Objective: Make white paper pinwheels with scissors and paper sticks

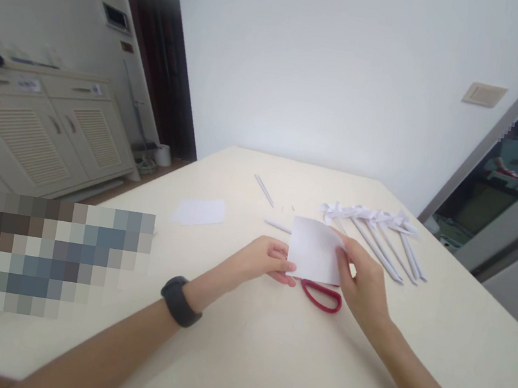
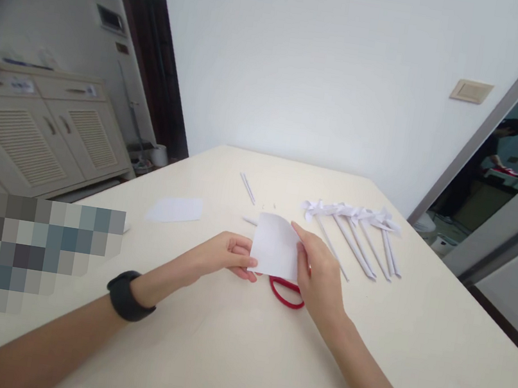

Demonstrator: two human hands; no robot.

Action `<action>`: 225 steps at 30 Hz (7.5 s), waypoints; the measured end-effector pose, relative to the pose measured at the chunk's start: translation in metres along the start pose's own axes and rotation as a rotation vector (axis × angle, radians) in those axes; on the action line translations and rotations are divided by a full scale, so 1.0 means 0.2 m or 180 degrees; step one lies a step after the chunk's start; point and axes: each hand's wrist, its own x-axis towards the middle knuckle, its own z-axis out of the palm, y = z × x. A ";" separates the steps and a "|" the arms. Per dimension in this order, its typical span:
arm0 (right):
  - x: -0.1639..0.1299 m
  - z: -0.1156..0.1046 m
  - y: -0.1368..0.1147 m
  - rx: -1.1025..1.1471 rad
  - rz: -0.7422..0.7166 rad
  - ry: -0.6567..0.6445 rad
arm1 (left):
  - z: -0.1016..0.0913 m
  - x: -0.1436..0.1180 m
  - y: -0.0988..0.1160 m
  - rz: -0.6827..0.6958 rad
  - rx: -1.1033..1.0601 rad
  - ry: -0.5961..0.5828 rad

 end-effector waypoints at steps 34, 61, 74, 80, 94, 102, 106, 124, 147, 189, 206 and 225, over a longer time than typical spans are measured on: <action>-0.01 0.02 -0.04 0.0162 -0.0362 -0.1066 | 0.02 -0.01 0.02 -0.0181 -0.0146 -0.0279; -0.01 0.04 -0.06 0.1451 0.1397 -0.1793 | 0.04 -0.03 0.03 -0.0357 -0.0036 -0.0614; 0.01 0.04 -0.04 0.1299 0.1345 -0.1682 | 0.04 -0.02 0.05 -0.0543 -0.0044 -0.0629; 0.01 0.03 -0.05 0.1307 0.1300 -0.1639 | 0.03 -0.02 0.03 -0.0477 -0.0150 -0.0734; 0.02 0.00 -0.04 0.1483 0.1339 -0.1776 | 0.07 0.00 -0.01 -0.0203 0.0140 -0.0202; 0.04 -0.04 0.01 0.1478 0.1482 -0.1704 | 0.06 0.00 -0.02 0.0017 0.0391 -0.0076; 0.03 -0.03 0.03 0.1591 0.1740 -0.1657 | 0.06 0.00 -0.02 0.0098 0.0450 -0.0120; 0.03 0.01 0.04 0.1813 0.1695 -0.1341 | 0.01 0.00 -0.01 -0.0116 0.0353 -0.0342; 0.05 -0.06 -0.02 0.2165 0.1585 -0.1561 | 0.03 -0.05 0.01 -0.0228 0.0501 -0.1018; 0.02 -0.04 -0.04 0.2304 0.1624 -0.1304 | 0.03 -0.04 0.00 -0.0105 0.0586 -0.0999; 0.03 -0.03 0.00 0.1885 0.1370 -0.1876 | 0.02 -0.02 0.01 0.0503 0.0833 0.0183; 0.02 -0.01 0.04 0.0943 0.1142 -0.1522 | 0.03 -0.03 0.03 0.0974 0.1910 0.0582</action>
